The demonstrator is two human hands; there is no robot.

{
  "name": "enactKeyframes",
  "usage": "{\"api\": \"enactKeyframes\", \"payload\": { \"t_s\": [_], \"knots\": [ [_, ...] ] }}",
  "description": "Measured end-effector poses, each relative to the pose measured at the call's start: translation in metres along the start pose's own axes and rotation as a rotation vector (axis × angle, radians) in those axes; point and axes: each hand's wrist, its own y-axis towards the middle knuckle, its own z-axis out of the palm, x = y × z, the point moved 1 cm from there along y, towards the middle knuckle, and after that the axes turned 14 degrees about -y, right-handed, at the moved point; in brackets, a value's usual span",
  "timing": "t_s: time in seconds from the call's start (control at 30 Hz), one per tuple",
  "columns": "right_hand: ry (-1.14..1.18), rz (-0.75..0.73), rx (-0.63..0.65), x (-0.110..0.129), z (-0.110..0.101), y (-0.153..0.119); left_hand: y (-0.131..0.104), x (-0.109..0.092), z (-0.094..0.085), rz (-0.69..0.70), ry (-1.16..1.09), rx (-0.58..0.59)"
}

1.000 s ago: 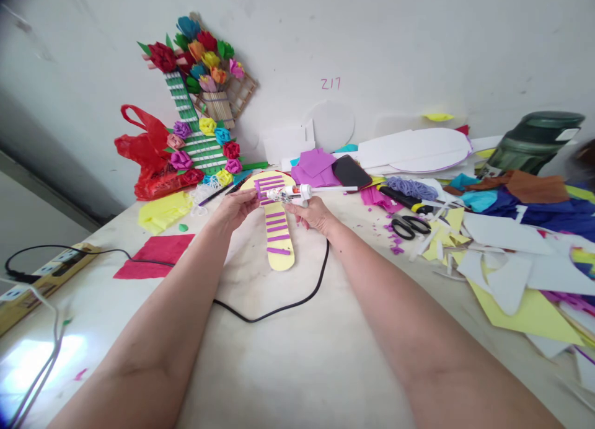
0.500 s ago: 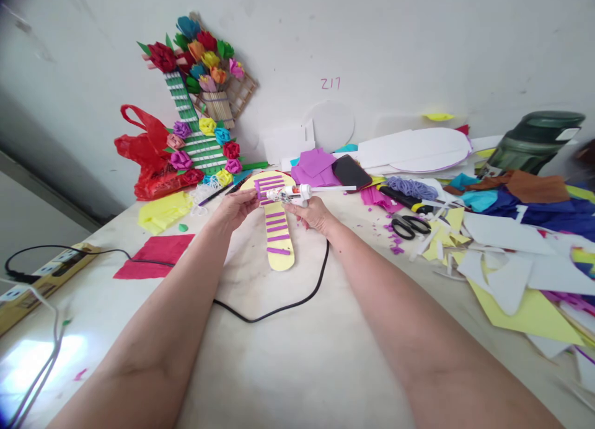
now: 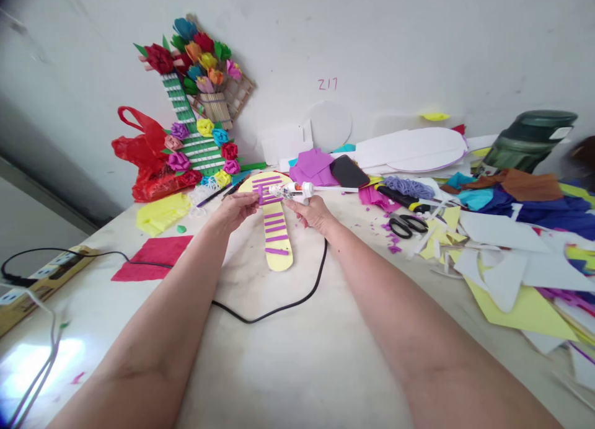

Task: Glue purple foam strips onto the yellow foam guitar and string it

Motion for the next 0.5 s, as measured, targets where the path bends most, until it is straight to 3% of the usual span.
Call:
{"api": "enactKeyframes", "payload": {
  "t_s": [0.33, 0.5],
  "knots": [
    [0.142, -0.012, -0.105, -0.0013, -0.0043, -0.0002, 0.0013, 0.0008, -0.0001, 0.125, 0.275, -0.029],
    [0.189, -0.002, -0.172, -0.002, -0.0052, 0.0011, 0.0039, -0.0007, 0.0028, 0.229, 0.568, -0.07]
  ]
}}
